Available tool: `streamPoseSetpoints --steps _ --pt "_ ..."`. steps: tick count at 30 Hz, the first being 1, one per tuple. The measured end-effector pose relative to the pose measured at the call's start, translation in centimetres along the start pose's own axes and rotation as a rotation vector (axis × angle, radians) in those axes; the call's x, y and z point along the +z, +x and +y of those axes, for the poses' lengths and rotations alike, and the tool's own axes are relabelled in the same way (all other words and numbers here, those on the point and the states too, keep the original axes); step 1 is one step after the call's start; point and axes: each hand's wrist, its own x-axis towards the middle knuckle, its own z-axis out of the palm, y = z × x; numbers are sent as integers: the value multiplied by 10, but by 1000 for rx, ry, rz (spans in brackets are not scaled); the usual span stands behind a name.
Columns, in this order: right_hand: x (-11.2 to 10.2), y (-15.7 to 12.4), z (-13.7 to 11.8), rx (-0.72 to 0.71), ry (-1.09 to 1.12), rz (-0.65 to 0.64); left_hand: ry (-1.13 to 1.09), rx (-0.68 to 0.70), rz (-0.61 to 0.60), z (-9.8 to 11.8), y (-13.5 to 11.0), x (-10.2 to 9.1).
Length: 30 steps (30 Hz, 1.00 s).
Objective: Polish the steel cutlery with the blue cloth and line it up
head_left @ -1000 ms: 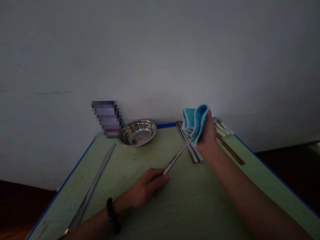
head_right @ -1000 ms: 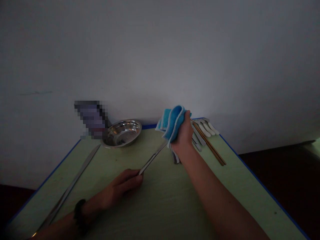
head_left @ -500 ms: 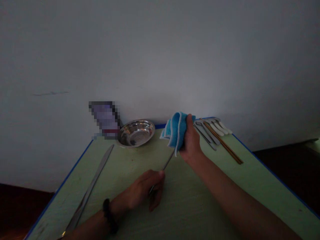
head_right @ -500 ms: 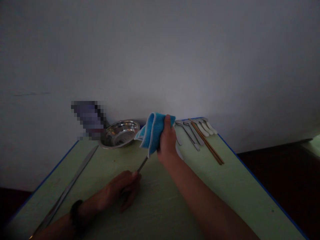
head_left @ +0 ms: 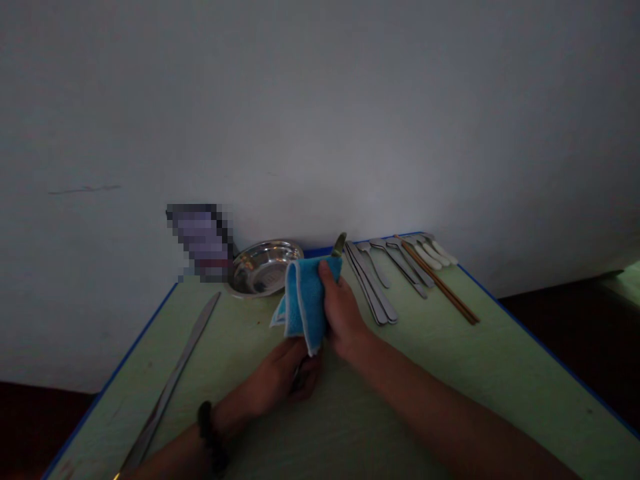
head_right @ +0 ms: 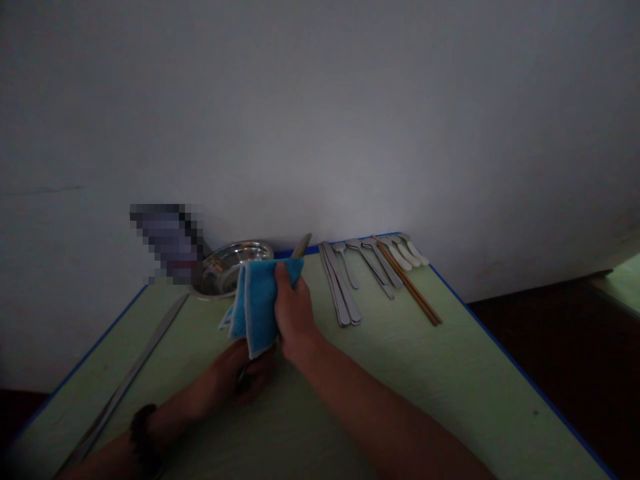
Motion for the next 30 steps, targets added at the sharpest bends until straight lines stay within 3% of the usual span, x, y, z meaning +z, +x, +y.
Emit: streamPoseSetpoints --steps 5,11,19,23,30 --pt "-9 11 -23 -13 129 56 61 11 -141 6 1 1" --pt "-22 27 -58 -149 244 201 217 73 43 9 1 8" --pt "-28 17 -97 -259 365 13 91 29 -36 -3 5 -2" --pt "-19 10 -89 -223 366 58 127 59 -18 -2 4 -2" --pt "-6 3 -43 -42 322 194 253 69 25 2 4 2"
